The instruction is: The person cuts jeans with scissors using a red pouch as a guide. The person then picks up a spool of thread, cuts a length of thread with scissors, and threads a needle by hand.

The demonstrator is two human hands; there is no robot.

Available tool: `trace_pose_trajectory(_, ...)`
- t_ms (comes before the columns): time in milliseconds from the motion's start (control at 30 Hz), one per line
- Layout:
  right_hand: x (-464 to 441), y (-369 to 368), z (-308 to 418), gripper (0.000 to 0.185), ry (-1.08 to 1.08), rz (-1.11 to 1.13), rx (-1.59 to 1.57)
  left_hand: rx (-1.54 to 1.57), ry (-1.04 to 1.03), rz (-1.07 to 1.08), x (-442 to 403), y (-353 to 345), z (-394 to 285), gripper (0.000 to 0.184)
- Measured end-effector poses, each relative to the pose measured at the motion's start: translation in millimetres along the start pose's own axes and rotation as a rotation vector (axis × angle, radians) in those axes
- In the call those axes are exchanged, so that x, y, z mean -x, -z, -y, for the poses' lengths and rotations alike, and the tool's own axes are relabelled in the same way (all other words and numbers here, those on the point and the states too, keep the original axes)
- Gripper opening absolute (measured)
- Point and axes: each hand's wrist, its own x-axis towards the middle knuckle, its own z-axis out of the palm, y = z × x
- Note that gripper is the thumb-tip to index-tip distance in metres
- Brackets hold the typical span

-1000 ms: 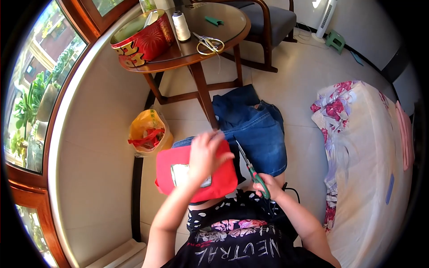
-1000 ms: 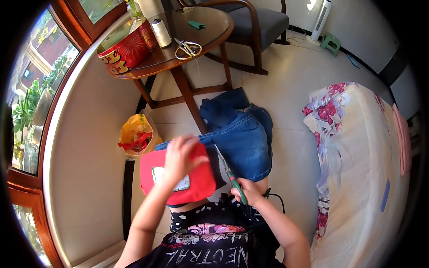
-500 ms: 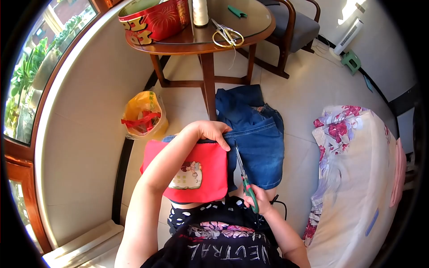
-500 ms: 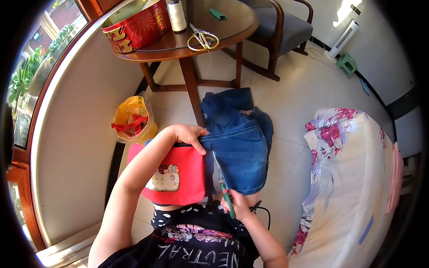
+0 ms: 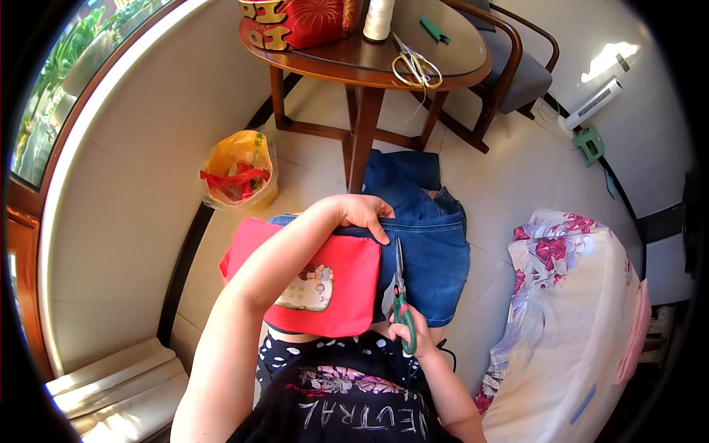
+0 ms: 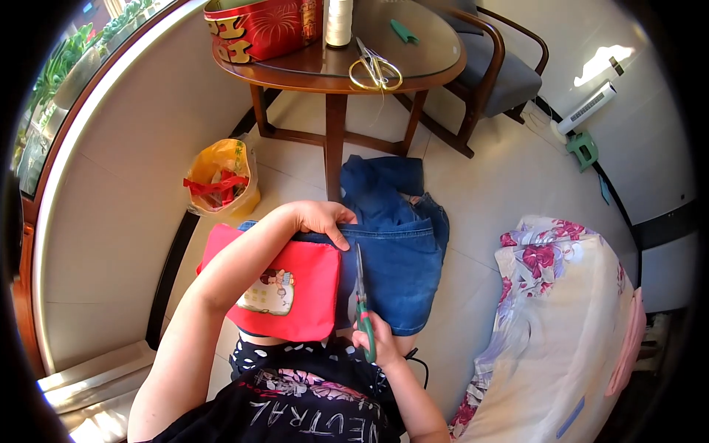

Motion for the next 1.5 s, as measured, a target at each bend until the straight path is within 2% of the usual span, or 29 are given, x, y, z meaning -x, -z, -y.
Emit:
trace_pose_trajectory(200, 1, 4, -1, 0.018, -0.024, 0.016, -0.008, -0.009, -0.021, -0.031, 1, 2, 1, 0.033)
trace_pose_trajectory(300, 3, 0, 3, 0.016, -0.008, -0.001, 0.001, 0.032, 0.046, -0.066, 5, 1, -3, 0.031)
trace_pose_trajectory(500, 2, -10, 9, 0.015, -0.028, -0.051, 0.02, -0.089, 0.012, -0.151, 6, 0, -4, 0.028)
trace_pose_trajectory(600, -5, -7, 9, 0.026, -0.02, -0.051, 0.067, -0.095, 0.038, -0.139, 5, 1, -4, 0.028)
trace_pose_trajectory(800, -15, -6, 11, 0.026, -0.015, -0.011, 0.027, -0.119, 0.007, -0.211, 4, 3, 1, 0.029)
trace_pose_trajectory(1200, -25, -12, 27, 0.028, 0.003, -0.043, 0.083, -0.062, 0.079, -0.118, 8, -1, -5, 0.023)
trace_pose_trajectory(1400, -31, -8, 31, 0.028, -0.051, -0.013, 0.082, -0.061, 0.053, -0.233, 8, 0, -2, 0.022)
trace_pose_trajectory(1500, -29, -14, 36, 0.025, -0.055, -0.023, 0.024, -0.063, 0.073, -0.223, 9, 0, -3, 0.022)
